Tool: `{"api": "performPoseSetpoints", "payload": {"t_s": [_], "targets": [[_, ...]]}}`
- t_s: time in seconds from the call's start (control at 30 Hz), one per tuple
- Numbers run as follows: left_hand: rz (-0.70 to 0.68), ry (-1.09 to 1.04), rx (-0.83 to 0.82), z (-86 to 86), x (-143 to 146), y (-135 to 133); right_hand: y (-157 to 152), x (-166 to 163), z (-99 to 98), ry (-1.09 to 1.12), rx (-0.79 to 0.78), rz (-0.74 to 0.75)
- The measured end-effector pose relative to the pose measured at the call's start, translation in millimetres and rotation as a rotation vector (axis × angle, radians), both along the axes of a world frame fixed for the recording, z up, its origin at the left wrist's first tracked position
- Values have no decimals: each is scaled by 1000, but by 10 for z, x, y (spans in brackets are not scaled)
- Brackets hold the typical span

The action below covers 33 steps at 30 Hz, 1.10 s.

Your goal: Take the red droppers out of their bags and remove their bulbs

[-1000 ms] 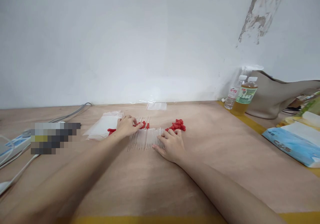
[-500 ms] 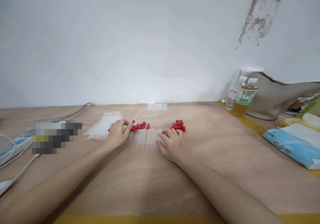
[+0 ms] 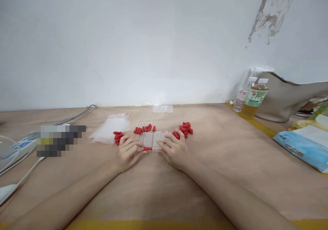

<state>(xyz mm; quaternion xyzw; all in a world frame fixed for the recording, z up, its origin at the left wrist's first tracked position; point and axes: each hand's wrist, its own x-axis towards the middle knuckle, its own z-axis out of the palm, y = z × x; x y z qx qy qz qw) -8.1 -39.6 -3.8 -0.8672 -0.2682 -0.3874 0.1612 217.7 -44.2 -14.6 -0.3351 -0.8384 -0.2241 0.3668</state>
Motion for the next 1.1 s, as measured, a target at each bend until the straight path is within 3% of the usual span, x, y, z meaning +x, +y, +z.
{"api": "performPoseSetpoints", "payload": {"t_s": [0.2, 0.4, 0.63, 1.1], "targets": [[13, -43, -4, 18, 50, -38, -9, -57, -14, -12, -90, 22], [23, 113, 16, 45, 150, -36, -15, -98, -15, -25, -148, 89], [69, 219, -46, 72, 184, -70, -6, -77, -54, 4, -94, 179], [18, 278, -227, 122, 119, -93, -37, -57, 0, -99, 89, 165]]}}
